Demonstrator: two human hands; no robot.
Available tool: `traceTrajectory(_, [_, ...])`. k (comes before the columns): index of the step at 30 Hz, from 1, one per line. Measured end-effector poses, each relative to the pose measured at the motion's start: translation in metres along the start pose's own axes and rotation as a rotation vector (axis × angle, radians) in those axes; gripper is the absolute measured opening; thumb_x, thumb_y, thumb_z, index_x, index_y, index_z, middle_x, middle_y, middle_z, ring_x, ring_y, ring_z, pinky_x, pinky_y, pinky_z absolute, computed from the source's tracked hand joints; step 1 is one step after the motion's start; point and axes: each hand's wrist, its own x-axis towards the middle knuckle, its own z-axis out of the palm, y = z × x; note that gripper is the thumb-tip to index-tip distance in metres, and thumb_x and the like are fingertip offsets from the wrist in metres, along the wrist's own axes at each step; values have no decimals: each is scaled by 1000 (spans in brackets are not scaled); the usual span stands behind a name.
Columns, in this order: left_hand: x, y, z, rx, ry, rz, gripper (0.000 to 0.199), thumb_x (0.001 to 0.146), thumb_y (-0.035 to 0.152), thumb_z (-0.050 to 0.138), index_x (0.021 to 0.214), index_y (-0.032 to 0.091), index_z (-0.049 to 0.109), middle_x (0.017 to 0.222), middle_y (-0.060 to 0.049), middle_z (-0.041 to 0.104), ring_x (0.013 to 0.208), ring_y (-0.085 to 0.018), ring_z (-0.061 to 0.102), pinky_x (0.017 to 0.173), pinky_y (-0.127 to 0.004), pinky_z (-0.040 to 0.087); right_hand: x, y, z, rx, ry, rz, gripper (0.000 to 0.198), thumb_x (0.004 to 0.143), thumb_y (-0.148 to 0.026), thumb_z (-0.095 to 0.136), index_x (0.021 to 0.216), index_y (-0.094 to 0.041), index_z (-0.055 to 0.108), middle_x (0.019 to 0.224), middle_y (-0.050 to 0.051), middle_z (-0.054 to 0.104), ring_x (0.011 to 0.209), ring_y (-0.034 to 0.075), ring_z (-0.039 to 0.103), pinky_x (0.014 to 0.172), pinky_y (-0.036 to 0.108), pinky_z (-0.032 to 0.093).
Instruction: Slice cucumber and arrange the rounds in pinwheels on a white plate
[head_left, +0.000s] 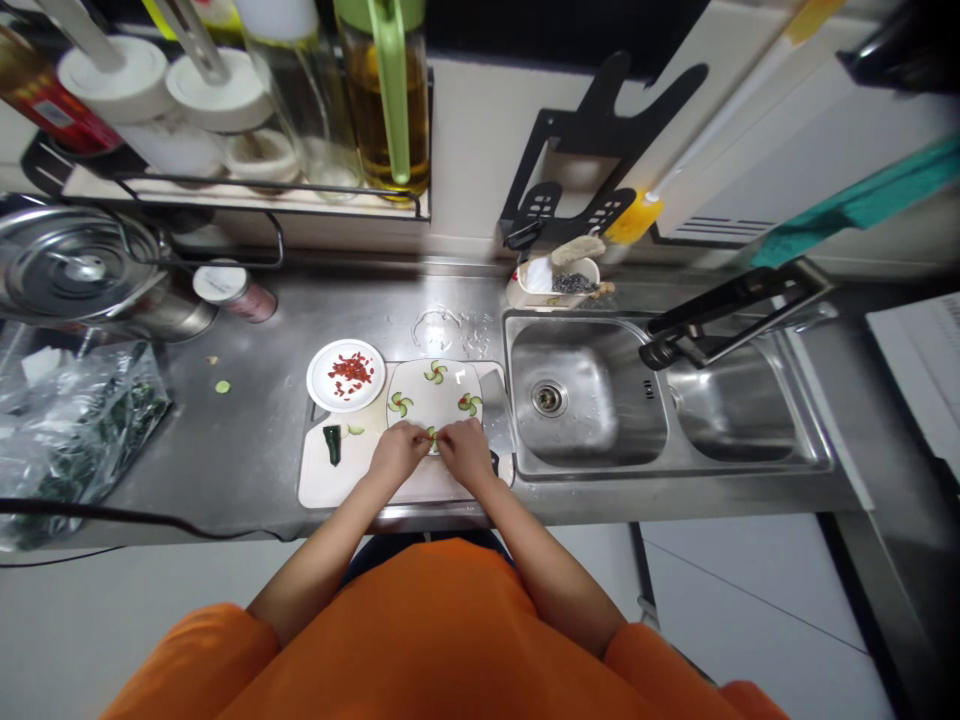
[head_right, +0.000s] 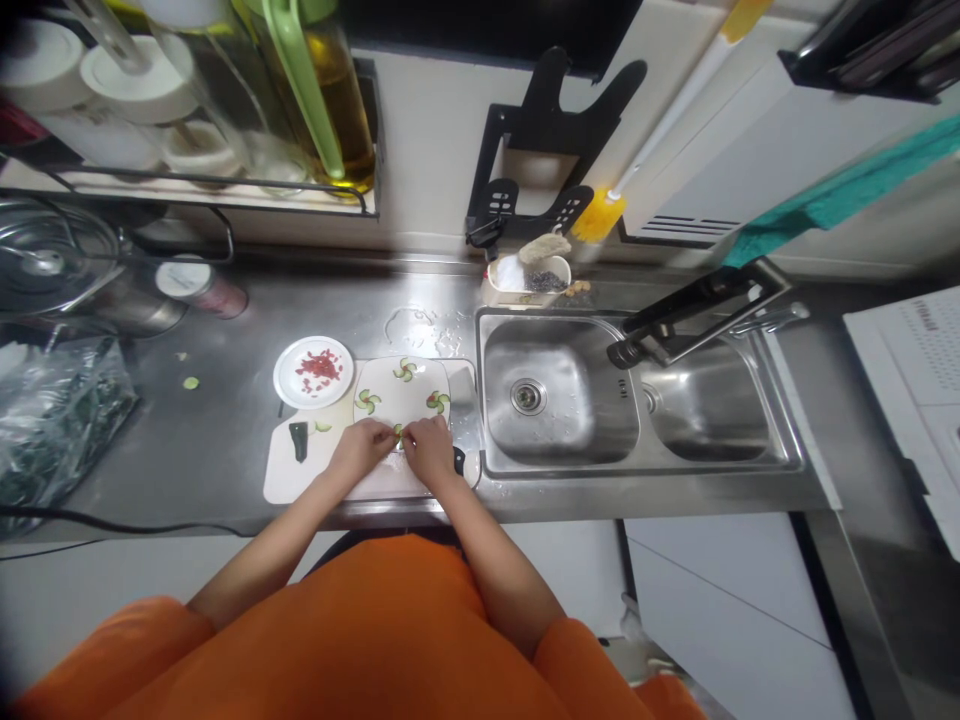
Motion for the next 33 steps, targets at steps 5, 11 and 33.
traceTrajectory(5, [0,2,-1,-1,1,-9,11,76,22,60,77,18,71,74,-4,65,77,-16,57,71,-25,41,0,0,1,3,-2,-3,12,85,-23,53,81,-20,64,81,2,61,84,18,45,78,29,29])
traceTrajectory(11, [-1,1,0,-5,2,-5,10,76,22,60,76,19,70,74,-4,65,77,-15,57,72,-25,41,0,-2,-1,-2,0,-23,14,86,-21,51,80,-19,64,80,2,61,79,16,46,80,29,29])
traceTrajectory(33, [-3,-1,7,16,0,-23,9,75,22,59,75,19,68,76,-3,63,78,-16,57,72,-25,40,-3,2,2,0,37,-43,13,85,-20,51,78,-19,62,78,2,61,78,16,46,79,29,29])
